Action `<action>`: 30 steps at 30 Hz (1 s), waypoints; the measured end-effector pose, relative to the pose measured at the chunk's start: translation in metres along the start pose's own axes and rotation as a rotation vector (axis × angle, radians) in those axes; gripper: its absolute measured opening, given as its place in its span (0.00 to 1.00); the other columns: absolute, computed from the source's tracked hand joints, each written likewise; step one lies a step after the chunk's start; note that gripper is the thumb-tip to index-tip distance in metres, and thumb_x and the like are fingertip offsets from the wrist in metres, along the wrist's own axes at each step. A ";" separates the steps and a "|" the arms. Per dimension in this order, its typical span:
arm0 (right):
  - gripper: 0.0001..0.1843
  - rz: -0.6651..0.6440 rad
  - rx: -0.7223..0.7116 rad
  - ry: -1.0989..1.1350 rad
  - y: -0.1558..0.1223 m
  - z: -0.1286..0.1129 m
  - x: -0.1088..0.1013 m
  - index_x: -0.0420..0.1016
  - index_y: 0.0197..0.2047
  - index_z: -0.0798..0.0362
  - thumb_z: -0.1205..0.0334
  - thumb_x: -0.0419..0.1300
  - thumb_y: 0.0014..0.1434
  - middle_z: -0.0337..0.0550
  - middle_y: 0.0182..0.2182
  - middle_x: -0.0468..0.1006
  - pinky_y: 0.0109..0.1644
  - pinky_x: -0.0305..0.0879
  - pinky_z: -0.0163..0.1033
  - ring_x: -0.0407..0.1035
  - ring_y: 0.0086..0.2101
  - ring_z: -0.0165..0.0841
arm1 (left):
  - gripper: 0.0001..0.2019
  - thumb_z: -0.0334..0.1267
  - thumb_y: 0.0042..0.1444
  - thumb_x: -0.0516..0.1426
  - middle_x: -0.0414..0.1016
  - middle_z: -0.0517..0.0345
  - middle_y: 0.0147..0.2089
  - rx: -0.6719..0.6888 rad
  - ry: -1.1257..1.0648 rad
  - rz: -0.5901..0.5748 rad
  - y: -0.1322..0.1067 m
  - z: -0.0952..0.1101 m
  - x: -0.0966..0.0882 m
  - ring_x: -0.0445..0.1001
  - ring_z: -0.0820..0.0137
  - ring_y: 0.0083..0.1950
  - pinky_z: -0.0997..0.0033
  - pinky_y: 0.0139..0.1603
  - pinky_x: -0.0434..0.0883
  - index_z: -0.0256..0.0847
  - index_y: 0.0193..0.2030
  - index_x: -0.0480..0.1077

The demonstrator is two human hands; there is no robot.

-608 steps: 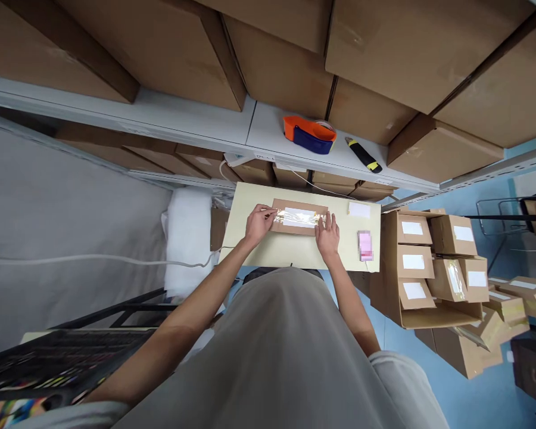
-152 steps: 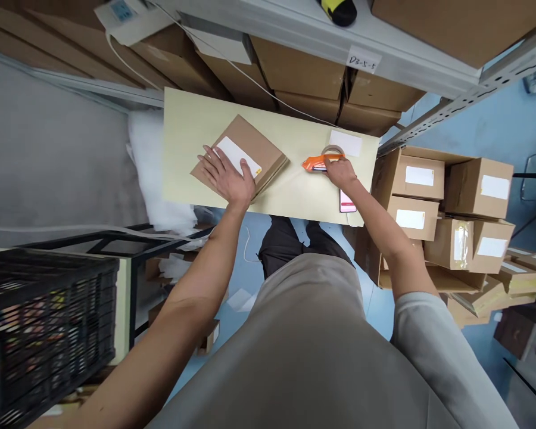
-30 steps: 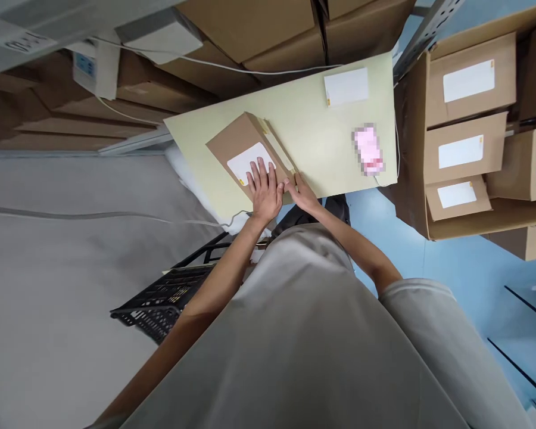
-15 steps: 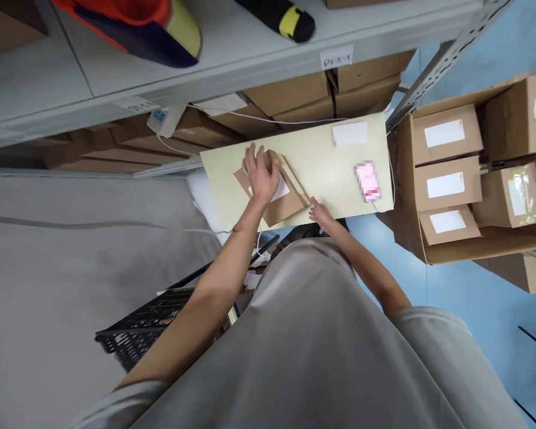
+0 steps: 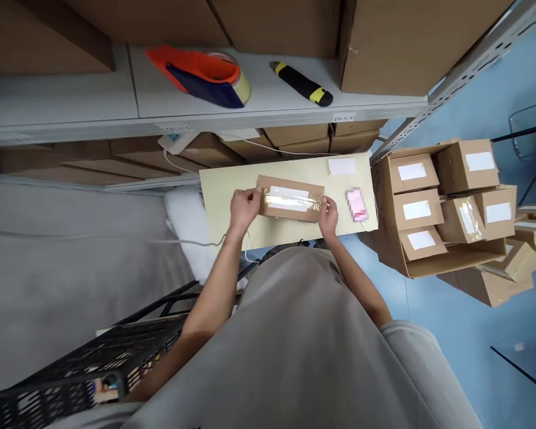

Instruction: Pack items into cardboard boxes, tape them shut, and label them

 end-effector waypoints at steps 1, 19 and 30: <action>0.36 0.028 -0.044 -0.104 0.004 -0.004 -0.002 0.77 0.68 0.50 0.33 0.47 0.78 0.59 0.66 0.80 0.69 0.78 0.55 0.77 0.64 0.48 | 0.27 0.54 0.78 0.49 0.87 0.37 0.54 -0.030 0.003 -0.033 -0.012 -0.009 0.007 0.81 0.47 0.64 0.55 0.64 0.76 0.40 0.52 0.86; 0.38 -0.264 0.043 -0.221 0.006 -0.015 0.011 0.64 0.82 0.49 0.39 0.47 0.80 0.49 0.81 0.69 0.87 0.51 0.56 0.59 0.80 0.42 | 0.30 0.63 0.64 0.65 0.90 0.42 0.58 -0.071 -0.532 -0.322 -0.012 -0.061 0.082 0.86 0.47 0.61 0.57 0.62 0.81 0.36 0.55 0.85; 0.31 -0.230 -0.164 -0.133 -0.019 -0.047 -0.004 0.79 0.71 0.44 0.44 0.65 0.68 0.51 0.70 0.79 0.80 0.66 0.58 0.69 0.72 0.46 | 0.36 0.35 0.59 0.67 0.72 0.38 0.77 0.092 -0.649 -0.163 -0.029 -0.086 0.072 0.83 0.54 0.67 0.52 0.70 0.83 0.39 0.76 0.73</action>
Point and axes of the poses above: each hand's wrist, its own y-axis towards the middle knuckle, its own x-axis out of the palm, z = x × y, the point moved 10 cm from there along y, towards the middle knuckle
